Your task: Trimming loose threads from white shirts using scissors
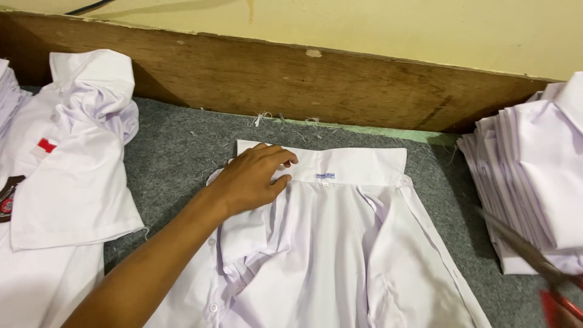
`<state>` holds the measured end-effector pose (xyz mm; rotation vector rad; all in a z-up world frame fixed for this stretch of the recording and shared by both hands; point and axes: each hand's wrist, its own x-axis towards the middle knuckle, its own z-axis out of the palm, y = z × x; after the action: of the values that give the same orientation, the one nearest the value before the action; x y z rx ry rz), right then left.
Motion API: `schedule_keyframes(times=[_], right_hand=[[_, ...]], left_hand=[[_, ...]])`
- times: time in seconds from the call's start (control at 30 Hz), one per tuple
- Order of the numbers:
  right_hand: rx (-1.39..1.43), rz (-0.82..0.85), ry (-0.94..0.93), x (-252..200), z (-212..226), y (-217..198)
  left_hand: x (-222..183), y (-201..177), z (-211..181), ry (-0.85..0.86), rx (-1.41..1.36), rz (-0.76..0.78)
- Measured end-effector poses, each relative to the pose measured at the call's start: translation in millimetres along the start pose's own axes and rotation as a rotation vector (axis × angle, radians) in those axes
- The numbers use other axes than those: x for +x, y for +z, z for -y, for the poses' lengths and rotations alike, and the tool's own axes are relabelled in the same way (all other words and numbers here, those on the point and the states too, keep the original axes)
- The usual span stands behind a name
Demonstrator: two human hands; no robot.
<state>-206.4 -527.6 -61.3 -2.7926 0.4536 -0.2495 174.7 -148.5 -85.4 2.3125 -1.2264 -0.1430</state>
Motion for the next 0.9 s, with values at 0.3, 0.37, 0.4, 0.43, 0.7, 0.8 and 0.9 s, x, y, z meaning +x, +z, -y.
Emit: schedule_keyframes(times=[0.3, 0.37, 0.4, 0.43, 0.7, 0.8, 0.9], right_hand=[[0.194, 0.049, -0.309, 172, 156, 55], [0.311, 0.011, -0.349, 190, 151, 84], [0.31, 0.01, -0.354, 194, 145, 95], [0.361, -0.005, -0.35, 198, 138, 107], [0.447, -0.043, -0.361, 196, 131, 126], [0.365, -0.017, -0.415, 197, 131, 126], [0.35, -0.01, -0.428, 197, 132, 126]], left_hand=[[3, 22, 14, 0.042, -0.064, -0.019], [3, 28, 19, 0.042, -0.063, -0.052], [4, 29, 21, 0.041, -0.061, -0.057], [5, 30, 23, 0.051, -0.094, -0.068], [12, 26, 25, -0.014, -0.199, -0.068], [14, 26, 28, -0.078, -0.25, -0.094], [20, 24, 43, -0.143, -0.388, -0.197]])
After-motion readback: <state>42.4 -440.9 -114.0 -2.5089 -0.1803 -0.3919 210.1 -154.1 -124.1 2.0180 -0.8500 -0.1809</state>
